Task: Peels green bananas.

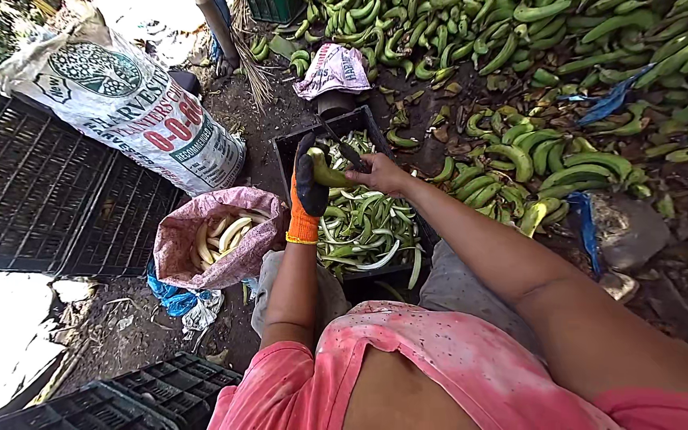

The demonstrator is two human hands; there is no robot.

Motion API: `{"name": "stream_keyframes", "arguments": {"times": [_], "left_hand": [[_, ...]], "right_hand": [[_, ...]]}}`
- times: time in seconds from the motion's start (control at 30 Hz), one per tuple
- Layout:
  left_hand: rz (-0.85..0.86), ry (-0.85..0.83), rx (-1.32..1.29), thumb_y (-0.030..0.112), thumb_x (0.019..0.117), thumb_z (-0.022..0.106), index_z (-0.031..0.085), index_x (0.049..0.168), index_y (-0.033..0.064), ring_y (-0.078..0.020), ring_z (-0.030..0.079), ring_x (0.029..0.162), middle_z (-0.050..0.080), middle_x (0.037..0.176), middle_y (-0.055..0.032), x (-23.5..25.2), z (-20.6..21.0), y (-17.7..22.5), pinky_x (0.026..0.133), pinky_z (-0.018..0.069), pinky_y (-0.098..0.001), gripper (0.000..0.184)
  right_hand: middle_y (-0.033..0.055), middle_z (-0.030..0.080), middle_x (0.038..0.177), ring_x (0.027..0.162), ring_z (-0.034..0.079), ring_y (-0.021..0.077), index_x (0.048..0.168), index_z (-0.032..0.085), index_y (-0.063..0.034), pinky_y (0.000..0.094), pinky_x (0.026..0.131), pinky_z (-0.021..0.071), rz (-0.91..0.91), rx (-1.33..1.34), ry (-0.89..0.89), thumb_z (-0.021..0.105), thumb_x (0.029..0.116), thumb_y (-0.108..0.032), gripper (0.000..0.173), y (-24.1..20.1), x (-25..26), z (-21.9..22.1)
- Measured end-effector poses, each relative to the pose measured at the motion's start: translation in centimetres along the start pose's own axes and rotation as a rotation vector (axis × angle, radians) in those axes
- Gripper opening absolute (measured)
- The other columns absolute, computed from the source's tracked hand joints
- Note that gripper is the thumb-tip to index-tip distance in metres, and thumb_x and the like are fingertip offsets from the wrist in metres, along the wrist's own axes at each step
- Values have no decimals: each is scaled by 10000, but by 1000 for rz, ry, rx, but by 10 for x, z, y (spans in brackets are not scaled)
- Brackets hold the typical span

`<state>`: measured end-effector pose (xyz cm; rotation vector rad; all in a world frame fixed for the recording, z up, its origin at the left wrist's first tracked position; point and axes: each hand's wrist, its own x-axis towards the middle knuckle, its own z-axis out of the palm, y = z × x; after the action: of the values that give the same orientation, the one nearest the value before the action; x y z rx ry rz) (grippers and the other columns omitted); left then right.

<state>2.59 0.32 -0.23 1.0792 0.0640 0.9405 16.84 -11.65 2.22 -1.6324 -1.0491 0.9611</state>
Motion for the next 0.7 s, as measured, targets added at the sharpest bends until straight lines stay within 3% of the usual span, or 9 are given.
{"name": "stream_keyframes", "arguments": {"times": [0.03, 0.1, 0.13, 0.2, 0.3, 0.37, 0.53, 0.6, 0.7], "left_hand": [[-64, 6, -76, 534, 1057, 300, 505, 1450, 162, -219, 616, 1170, 625, 1326, -71, -3, 2, 4, 984, 522, -431, 579], [-252, -115, -103, 670, 1023, 66, 436, 1545, 222, -193, 553, 1294, 515, 1514, -45, -16, -1, 13, 1035, 494, -390, 780], [-337, -134, -82, 696, 1018, 82, 460, 1531, 227, -161, 604, 1213, 574, 1449, -44, -22, -2, 13, 970, 540, -350, 791], [-501, -76, -51, 723, 1008, 198, 614, 1310, 219, -125, 666, 779, 712, 1056, -59, -28, 8, 10, 616, 563, -272, 720], [-572, -129, -96, 587, 1054, 311, 593, 1243, 222, -116, 629, 671, 683, 993, -56, -25, 11, 7, 554, 534, -238, 498], [-521, -93, -93, 525, 1068, 306, 586, 1244, 222, -113, 615, 658, 670, 995, -53, -23, 3, 8, 552, 529, -241, 448], [-374, 88, -78, 578, 1065, 253, 589, 1249, 212, -154, 629, 673, 681, 993, -78, -5, -21, 17, 547, 526, -279, 529], [-331, 133, -87, 543, 1072, 222, 575, 1215, 149, -169, 632, 652, 661, 931, -86, 6, -22, 19, 516, 543, -295, 549], [-281, 110, 12, 523, 1073, 350, 572, 1286, 257, -132, 627, 713, 644, 1007, -29, -8, -30, 23, 590, 555, -282, 407]], "right_hand": [[68, 656, 891, 701, 547, 70, 1153, 680, 9, 270, 676, 486, -77, -38, 42, 729, 965, -151, 251, 3, 2, -2], [120, 713, 1014, 853, 655, 124, 1176, 679, 20, 331, 832, 551, -251, -102, 120, 800, 896, -141, 345, 1, 4, -9], [141, 724, 1062, 911, 680, 149, 1176, 682, 34, 353, 882, 556, -356, -137, 158, 821, 870, -150, 384, 1, 7, -12], [160, 717, 1174, 1058, 694, 178, 1181, 692, 56, 357, 986, 549, -589, -212, 214, 819, 843, -146, 414, -2, 11, -19], [173, 678, 1315, 1232, 654, 217, 1277, 672, 37, 370, 1097, 508, -769, -286, 283, 821, 860, -147, 479, -7, 12, -26], [185, 651, 1357, 1279, 626, 275, 1335, 652, 3, 434, 1117, 486, -743, -390, 342, 804, 893, -208, 513, -9, 7, -32], [221, 739, 1089, 1010, 720, 414, 1330, 647, -48, 654, 896, 532, -384, -550, 291, 806, 900, -323, 535, -5, -11, -46], [226, 727, 1069, 982, 708, 426, 1356, 611, -63, 671, 874, 522, -223, -564, 185, 818, 881, -394, 615, -8, -16, -48], [214, 692, 1049, 949, 683, 384, 1372, 539, -48, 632, 861, 521, -101, -514, 13, 718, 962, -433, 590, -14, -20, -50]]}}
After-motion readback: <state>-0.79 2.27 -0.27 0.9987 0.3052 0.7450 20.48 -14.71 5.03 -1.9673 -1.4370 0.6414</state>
